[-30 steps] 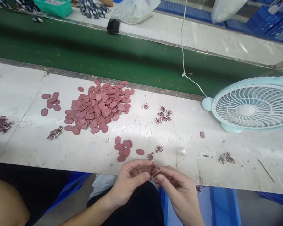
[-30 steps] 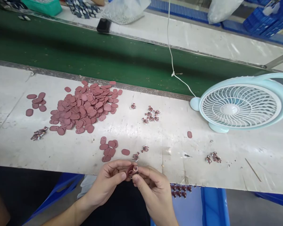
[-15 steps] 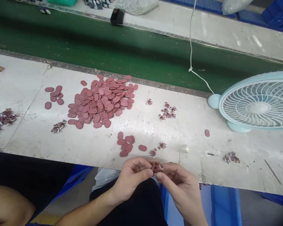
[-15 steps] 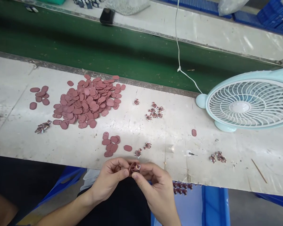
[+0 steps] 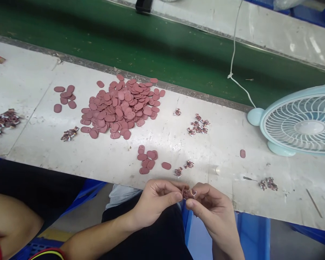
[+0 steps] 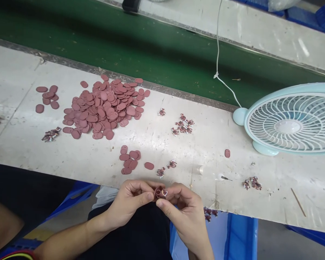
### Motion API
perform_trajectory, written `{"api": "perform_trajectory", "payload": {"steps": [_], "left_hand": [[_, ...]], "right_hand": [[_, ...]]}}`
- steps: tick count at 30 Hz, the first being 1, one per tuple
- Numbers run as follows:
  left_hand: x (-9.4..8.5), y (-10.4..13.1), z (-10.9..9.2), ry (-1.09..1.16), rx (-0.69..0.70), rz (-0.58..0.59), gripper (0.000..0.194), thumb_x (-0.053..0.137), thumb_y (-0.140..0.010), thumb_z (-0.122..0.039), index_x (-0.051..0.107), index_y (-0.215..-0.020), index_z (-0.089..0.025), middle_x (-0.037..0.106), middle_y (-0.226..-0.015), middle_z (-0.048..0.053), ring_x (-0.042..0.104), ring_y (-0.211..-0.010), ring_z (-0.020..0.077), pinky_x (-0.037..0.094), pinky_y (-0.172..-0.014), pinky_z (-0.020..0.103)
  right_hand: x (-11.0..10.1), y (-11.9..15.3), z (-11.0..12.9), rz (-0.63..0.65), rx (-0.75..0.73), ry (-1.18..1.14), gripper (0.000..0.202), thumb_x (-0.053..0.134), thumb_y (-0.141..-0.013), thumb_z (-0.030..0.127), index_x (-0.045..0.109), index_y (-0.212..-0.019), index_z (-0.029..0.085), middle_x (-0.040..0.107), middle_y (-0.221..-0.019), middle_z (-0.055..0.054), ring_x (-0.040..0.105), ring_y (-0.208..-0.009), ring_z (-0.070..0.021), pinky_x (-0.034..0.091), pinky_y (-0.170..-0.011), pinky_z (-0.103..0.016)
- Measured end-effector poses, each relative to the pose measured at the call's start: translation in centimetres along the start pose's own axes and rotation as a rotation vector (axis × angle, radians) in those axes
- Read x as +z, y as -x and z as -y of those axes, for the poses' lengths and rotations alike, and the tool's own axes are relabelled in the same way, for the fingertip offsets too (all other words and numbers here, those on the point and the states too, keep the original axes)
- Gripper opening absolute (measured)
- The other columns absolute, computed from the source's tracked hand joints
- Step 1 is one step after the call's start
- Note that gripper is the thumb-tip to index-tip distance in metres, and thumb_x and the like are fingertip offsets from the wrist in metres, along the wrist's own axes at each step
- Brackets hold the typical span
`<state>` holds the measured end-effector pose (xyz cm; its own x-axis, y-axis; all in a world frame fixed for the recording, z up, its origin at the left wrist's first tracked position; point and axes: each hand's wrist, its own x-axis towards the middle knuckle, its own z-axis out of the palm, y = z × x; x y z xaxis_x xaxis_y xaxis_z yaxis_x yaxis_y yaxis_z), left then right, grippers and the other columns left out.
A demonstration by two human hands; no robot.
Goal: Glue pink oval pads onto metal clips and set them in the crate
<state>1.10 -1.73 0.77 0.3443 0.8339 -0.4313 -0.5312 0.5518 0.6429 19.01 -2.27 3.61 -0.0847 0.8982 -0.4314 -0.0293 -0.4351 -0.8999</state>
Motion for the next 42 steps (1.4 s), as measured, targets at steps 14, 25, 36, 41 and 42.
{"api": "perform_trajectory", "payload": {"steps": [14,25,36,41,42], "left_hand": [[0.5,0.1,0.1,0.031,0.048,-0.012,0.005,0.080,-0.083,-0.022,0.082,-0.080,-0.020,0.082,-0.102,0.007,0.076,-0.098,0.0222,0.056,-0.095,0.035],[-2.9,-0.4,-1.6,-0.629,0.336,-0.078,0.015,0.075,-0.087,-0.023,0.081,-0.100,-0.024,0.076,-0.124,0.010,0.071,-0.115,0.0263,0.056,-0.102,0.041],[-5.0,-4.6,-4.2,-1.900,0.715,0.373,0.029,0.050,-0.099,-0.018,0.072,-0.117,-0.023,0.074,-0.122,0.005,0.066,-0.113,0.0282,0.052,-0.100,0.042],[-5.0,-5.3,-4.3,-1.925,0.660,0.342,0.026,0.052,-0.099,-0.029,0.072,-0.116,-0.024,0.074,-0.118,0.006,0.068,-0.106,0.0288,0.051,-0.093,0.041],[-4.9,-5.3,-4.5,-1.902,0.632,0.306,0.027,0.053,-0.099,-0.033,0.071,-0.117,-0.025,0.074,-0.117,0.007,0.068,-0.105,0.0282,0.052,-0.090,0.040]], "right_hand": [[0.0,0.4,-2.3,-0.051,-0.106,-0.108,0.012,0.084,-0.081,0.021,0.074,-0.086,0.024,0.071,-0.078,0.001,0.064,-0.063,-0.0099,0.049,-0.052,-0.016],[-1.1,1.8,-4.0,-0.201,-0.104,-0.303,0.012,0.083,-0.083,0.027,0.078,-0.094,0.024,0.074,-0.081,-0.003,0.069,-0.063,-0.0132,0.060,-0.060,-0.025],[-12.6,9.1,-8.0,-1.035,-0.194,-0.285,0.035,0.094,-0.064,0.029,0.075,-0.090,0.017,0.074,-0.083,-0.003,0.069,-0.063,-0.0125,0.060,-0.060,-0.022],[-19.2,13.6,-15.5,-1.333,-0.161,-0.078,0.038,0.088,-0.072,0.041,0.069,-0.096,0.019,0.072,-0.095,-0.001,0.071,-0.080,-0.0148,0.061,-0.070,-0.026],[-20.2,14.2,-17.4,-1.348,-0.104,-0.041,0.036,0.086,-0.075,0.041,0.068,-0.097,0.018,0.072,-0.096,-0.001,0.071,-0.080,-0.0150,0.061,-0.071,-0.028]]}}
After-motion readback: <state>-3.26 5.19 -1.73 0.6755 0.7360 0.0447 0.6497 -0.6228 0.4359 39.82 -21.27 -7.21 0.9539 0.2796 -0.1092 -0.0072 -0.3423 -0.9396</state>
